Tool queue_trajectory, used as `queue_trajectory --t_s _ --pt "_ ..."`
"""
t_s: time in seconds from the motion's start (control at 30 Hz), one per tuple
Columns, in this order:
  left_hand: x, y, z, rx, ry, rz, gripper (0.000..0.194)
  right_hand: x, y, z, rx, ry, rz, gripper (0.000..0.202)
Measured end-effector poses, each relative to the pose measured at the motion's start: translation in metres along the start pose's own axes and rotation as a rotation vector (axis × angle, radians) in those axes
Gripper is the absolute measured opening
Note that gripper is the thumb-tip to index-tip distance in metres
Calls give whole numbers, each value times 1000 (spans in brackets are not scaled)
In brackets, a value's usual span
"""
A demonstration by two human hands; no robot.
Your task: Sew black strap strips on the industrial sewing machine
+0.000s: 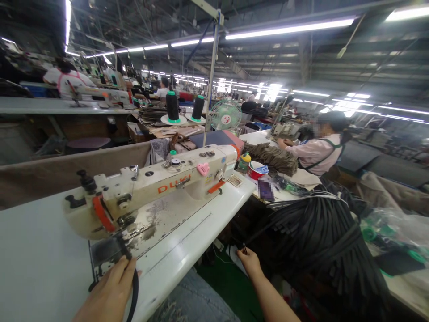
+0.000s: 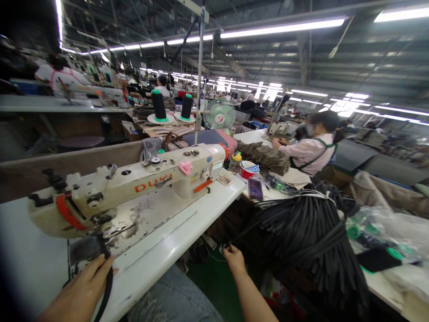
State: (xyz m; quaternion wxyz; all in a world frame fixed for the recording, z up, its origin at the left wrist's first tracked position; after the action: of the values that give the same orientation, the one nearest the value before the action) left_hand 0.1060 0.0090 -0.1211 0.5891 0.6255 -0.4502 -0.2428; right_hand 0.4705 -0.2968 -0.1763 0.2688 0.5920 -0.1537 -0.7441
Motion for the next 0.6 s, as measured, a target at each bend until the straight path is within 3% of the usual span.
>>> queue_trajectory --t_s 0.13,0.27,0.33,0.43,0.6 --pt "-8 -5 -2 -19 -29 -47 60 -21 24 -30 56 -2 -129 27" --pt "0 6 -4 -9 -48 -85 58 -45 59 -69 234 -34 -206 34" --pt "6 11 -5 -5 -47 -88 55 -48 63 -73 283 -59 -206 36" --pt "12 16 -6 -8 -34 -84 52 -36 39 -51 222 -94 -168 34" --pt "25 29 -11 -9 5 -80 54 -4 -30 11 -60 -117 -120 33"
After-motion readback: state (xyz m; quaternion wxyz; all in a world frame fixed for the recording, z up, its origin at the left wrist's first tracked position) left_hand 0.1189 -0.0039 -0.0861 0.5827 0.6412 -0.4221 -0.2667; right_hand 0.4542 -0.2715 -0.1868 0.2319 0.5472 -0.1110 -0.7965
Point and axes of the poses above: each hand's wrist, its own z-axis away from the middle knuckle, its own y-axis out of the back of the hand, x = y × z, the point moved 1 cm from there along -z, towards the middle knuckle, and after that the axes turned 8 degrees about z, right-handed, at the moved point
